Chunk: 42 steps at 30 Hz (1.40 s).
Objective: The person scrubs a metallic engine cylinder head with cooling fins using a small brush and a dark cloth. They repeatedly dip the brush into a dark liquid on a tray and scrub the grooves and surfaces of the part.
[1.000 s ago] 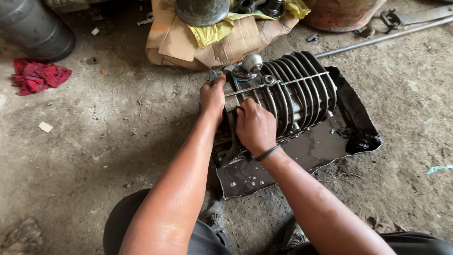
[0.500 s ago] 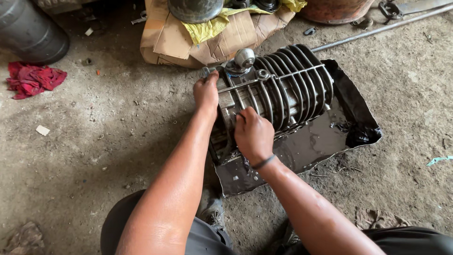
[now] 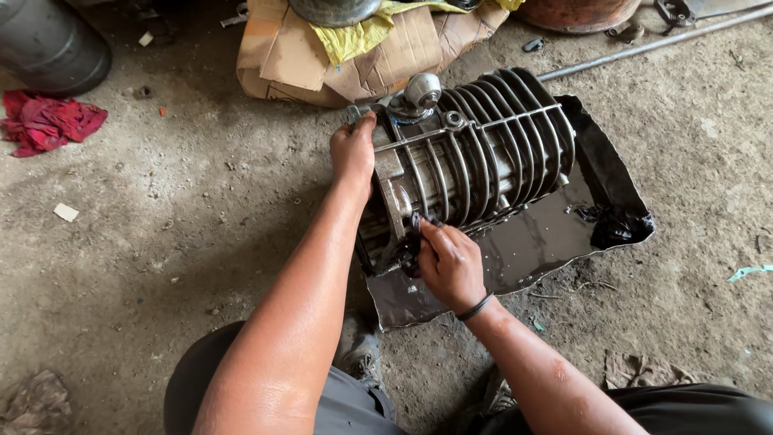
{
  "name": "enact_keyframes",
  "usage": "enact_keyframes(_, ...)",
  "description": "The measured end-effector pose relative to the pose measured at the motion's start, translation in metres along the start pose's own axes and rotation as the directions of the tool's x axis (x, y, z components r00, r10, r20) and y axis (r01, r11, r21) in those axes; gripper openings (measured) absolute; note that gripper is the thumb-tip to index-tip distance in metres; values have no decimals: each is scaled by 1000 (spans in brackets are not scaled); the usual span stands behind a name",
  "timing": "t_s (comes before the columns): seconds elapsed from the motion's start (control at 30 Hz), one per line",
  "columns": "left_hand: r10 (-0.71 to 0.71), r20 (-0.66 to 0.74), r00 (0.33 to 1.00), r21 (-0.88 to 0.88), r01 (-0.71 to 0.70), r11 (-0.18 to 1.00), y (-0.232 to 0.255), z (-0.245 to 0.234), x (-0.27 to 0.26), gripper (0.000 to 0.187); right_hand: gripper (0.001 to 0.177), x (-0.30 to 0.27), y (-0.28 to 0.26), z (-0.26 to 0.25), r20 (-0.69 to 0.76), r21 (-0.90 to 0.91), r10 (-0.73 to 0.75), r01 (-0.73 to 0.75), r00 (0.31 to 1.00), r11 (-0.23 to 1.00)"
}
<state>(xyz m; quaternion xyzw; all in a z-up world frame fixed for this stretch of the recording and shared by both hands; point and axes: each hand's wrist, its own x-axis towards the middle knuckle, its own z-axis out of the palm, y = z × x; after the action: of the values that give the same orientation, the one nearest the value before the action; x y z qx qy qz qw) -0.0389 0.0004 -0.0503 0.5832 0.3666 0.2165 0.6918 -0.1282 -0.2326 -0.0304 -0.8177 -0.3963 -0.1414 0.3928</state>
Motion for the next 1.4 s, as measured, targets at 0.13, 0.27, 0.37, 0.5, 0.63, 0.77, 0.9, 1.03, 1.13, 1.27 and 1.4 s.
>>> enact_keyframes(0.13,-16,-4,1000,27,17,999,4,-2,-1,30,18,-21,22,12,-21,52,30,-29,999,998)
enact_keyframes(0.27,-6,-5,1000,27,6,1000,5,-5,0,29,18,-48,54,23,-13,19,141,-141,990,990)
enact_keyframes(0.37,-37,-27,999,73,39,997,11,-4,-2,33,15,-69,90,30,123,-203,385,-356,915,912)
enact_keyframes(0.5,-140,25,990,42,139,989,28,-8,-8,36,24,-85,148,38,327,-473,714,-546,620,691)
enact_keyframes(0.63,-228,-3,974,77,228,971,45,-6,-16,42,39,-94,195,51,425,-609,790,-506,441,610)
enact_keyframes(0.77,-50,-272,961,377,154,913,43,8,-35,52,68,-128,215,82,573,-688,771,-348,278,637)
enact_keyframes(0.9,45,-291,956,416,84,906,42,9,-38,50,35,-163,231,107,704,-604,658,-263,267,753)
enact_keyframes(1.03,127,-331,935,509,64,858,34,4,-35,46,41,-146,254,104,662,-588,709,-419,244,692)
enact_keyframes(1.13,183,-342,921,528,27,849,32,-1,-32,44,46,-128,256,90,385,-614,815,-540,433,576)
enact_keyframes(1.27,228,-322,919,491,-43,870,26,2,-29,44,43,-135,242,86,573,-620,733,-392,365,680)
enact_keyframes(1.4,176,-320,931,475,-3,880,26,3,-26,45,41,-132,240,97,725,-568,619,-246,302,785)
